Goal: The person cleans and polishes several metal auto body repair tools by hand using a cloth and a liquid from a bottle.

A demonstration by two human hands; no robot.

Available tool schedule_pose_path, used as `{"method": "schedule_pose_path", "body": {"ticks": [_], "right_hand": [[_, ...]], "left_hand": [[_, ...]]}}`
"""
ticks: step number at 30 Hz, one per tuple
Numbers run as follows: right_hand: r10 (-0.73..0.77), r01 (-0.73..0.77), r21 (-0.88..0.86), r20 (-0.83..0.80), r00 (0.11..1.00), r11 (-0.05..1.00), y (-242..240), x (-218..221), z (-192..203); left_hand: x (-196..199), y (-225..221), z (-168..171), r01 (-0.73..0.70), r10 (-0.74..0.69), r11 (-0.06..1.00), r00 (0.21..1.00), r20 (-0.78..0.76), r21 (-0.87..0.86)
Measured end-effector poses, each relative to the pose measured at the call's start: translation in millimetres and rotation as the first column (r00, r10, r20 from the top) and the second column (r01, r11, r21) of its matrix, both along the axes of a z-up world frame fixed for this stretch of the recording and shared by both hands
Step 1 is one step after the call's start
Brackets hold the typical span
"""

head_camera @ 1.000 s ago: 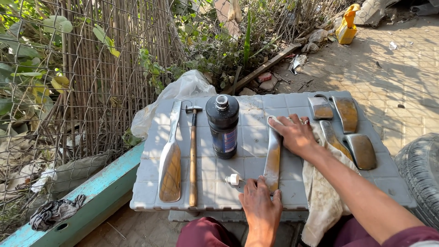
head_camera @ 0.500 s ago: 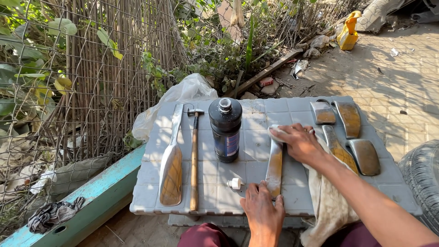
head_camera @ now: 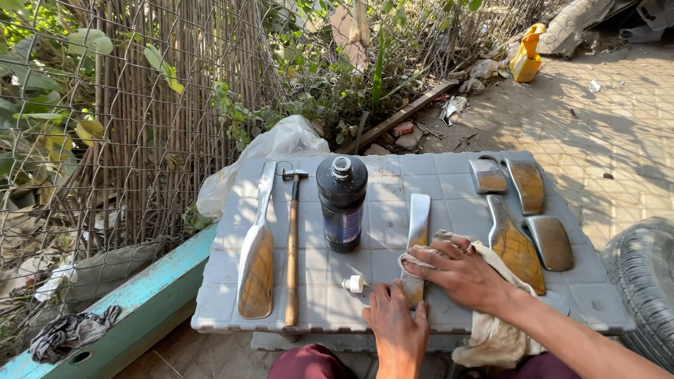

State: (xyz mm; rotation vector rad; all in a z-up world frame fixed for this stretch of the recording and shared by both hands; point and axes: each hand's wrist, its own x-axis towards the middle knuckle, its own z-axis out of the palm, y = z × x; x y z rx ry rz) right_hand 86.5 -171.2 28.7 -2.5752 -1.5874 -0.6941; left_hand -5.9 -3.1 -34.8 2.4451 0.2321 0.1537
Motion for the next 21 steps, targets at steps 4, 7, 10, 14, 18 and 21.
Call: {"method": "schedule_pose_path", "body": {"ticks": [4, 7, 10, 14, 18, 21], "right_hand": [[-0.002, 0.004, 0.009, -0.175, 0.984, 1.0, 1.6, 49.6, 2.4], [-0.334, 0.335, -0.067, -0.383, 0.861, 0.94, 15.2, 82.2, 28.3], [-0.766, 0.573, -0.509, -0.407, 0.498, 0.643, 34.8, 100.1, 51.3], [-0.755, 0.65, -0.416, -0.51, 0.412, 0.636, 45.5, 76.0, 54.0], [-0.541, 0.55, -0.124, -0.449, 0.711, 0.826, 37.2, 25.6, 34.3], [-0.167, 0.164, -0.03, -0.179, 0.97, 0.986, 15.6, -5.6, -1.9]], "left_hand": [[2.0, 0.4, 2.3, 0.013, -0.014, 1.0, 1.0, -0.01, -0.019], [2.5, 0.6, 2.5, 0.0, 0.0, 1.0, 1.0, -0.023, -0.022], [2.3, 1.2, 8.9, 0.008, -0.01, 1.0, 0.997, -0.081, -0.02], [1.6, 1.8, 6.5, 0.01, -0.011, 1.0, 0.998, -0.059, -0.029], [0.5, 0.5, -3.3, -0.01, 0.01, 1.0, 1.0, -0.003, -0.017], [2.3, 1.7, 1.8, 0.007, -0.006, 1.0, 0.997, -0.075, 0.004]]}}
